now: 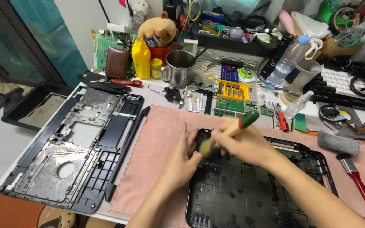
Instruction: Cleaning a disassembled laptop shell by brushing away dust from its internal and external surfaces.
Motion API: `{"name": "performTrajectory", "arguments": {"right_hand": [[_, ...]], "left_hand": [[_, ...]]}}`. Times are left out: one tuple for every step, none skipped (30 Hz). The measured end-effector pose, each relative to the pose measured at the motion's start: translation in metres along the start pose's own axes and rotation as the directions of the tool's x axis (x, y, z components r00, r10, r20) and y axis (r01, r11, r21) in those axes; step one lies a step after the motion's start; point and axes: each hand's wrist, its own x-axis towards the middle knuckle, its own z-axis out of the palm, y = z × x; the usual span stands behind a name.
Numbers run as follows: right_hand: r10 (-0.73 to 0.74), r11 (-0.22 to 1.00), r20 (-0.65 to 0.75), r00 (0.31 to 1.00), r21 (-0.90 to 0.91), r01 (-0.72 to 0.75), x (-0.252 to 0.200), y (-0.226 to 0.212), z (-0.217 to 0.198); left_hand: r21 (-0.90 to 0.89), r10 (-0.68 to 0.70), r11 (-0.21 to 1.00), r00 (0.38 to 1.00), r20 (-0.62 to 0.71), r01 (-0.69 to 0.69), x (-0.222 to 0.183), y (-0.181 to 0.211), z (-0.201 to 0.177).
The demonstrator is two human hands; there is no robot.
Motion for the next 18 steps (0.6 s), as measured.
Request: {"name": "performTrajectory", "arguments": {"right_hand": [[-0.186, 0.982, -0.136, 0.973, -0.037, 0.183, 0.000, 0.001, -0.001], [-0.358, 0.934, -0.265, 0.895, -0.096, 0.345, -0.002, 0.003, -0.002], [-0.352, 0.936, -0.273, 0.895, -0.093, 0.340, -0.002, 0.006, 0.002], [-0.290, 0.953, -0.169, 0.942, -0.138, 0.269, -0.002, 0.009, 0.005], [-0.217, 0.961, -0.066, 0.974, -0.189, 0.201, -0.001, 0.012, 0.008], [-0.216, 0.962, -0.068, 0.974, -0.188, 0.200, -0.010, -0.008, 0.004], [-0.177, 0.976, -0.092, 0.980, -0.142, 0.163, -0.018, -0.027, -0.001], [-0.134, 0.988, -0.114, 0.984, -0.090, 0.124, -0.026, -0.046, -0.005], [-0.130, 0.989, -0.116, 0.985, -0.084, 0.121, -0.015, -0.026, 0.003], [-0.277, 0.957, -0.178, 0.944, -0.144, 0.253, -0.005, -0.006, 0.011], [-0.418, 0.903, -0.229, 0.879, -0.213, 0.374, 0.006, 0.014, 0.019], [-0.414, 0.905, -0.236, 0.879, -0.211, 0.370, 0.001, 0.004, 0.014], [-0.275, 0.956, -0.190, 0.943, -0.155, 0.247, -0.004, -0.007, 0.008], [-0.132, 0.987, -0.128, 0.983, -0.105, 0.119, -0.008, -0.019, 0.004], [-0.131, 0.988, -0.129, 0.983, -0.101, 0.118, -0.004, -0.016, 0.004], [-0.227, 0.972, -0.208, 0.952, -0.107, 0.208, 0.000, -0.012, 0.004], [-0.318, 0.948, -0.284, 0.905, -0.121, 0.295, 0.003, -0.009, 0.004], [-0.313, 0.949, -0.290, 0.904, -0.119, 0.290, 0.001, -0.011, 0.004]], "left_hand": [[-0.011, 0.003, 1.000, 1.000, -0.016, -0.003, 0.001, -0.001, 0.000], [-0.025, 0.002, 1.000, 1.000, -0.027, -0.003, 0.001, -0.004, 0.001], [-0.021, 0.000, 1.000, 1.000, -0.018, 0.000, 0.004, -0.010, 0.000], [-0.019, 0.032, 0.999, 0.999, -0.018, -0.033, 0.006, -0.016, -0.001], [-0.017, 0.065, 0.998, 0.998, -0.018, -0.065, 0.009, -0.023, -0.002], [-0.016, 0.065, 0.998, 0.998, -0.015, -0.065, 0.008, -0.018, -0.002], [-0.008, 0.054, 0.999, 0.998, -0.019, -0.054, 0.007, -0.014, -0.001], [0.003, 0.039, 0.999, 0.999, -0.021, -0.039, 0.004, -0.010, -0.001], [0.006, 0.034, 0.999, 0.999, -0.016, -0.034, 0.004, -0.013, -0.002], [0.003, 0.061, 0.998, 0.998, -0.017, -0.061, 0.005, -0.015, -0.003], [0.000, 0.088, 0.996, 0.996, -0.017, -0.088, 0.006, -0.017, -0.003], [0.002, 0.087, 0.996, 0.996, -0.009, -0.087, 0.005, -0.013, -0.002], [0.012, 0.059, 0.998, 0.998, -0.008, -0.059, 0.003, -0.008, -0.002], [0.021, 0.030, 0.999, 0.999, -0.014, -0.030, 0.001, -0.004, -0.002], [0.024, 0.028, 0.999, 1.000, -0.012, -0.027, 0.001, -0.002, -0.002], [0.033, 0.015, 0.999, 1.000, -0.017, -0.015, 0.001, -0.001, -0.001], [0.042, 0.003, 0.999, 1.000, -0.022, -0.002, 0.001, 0.000, -0.001], [0.044, 0.001, 0.999, 1.000, -0.015, -0.001, 0.001, 0.000, -0.001]]}}
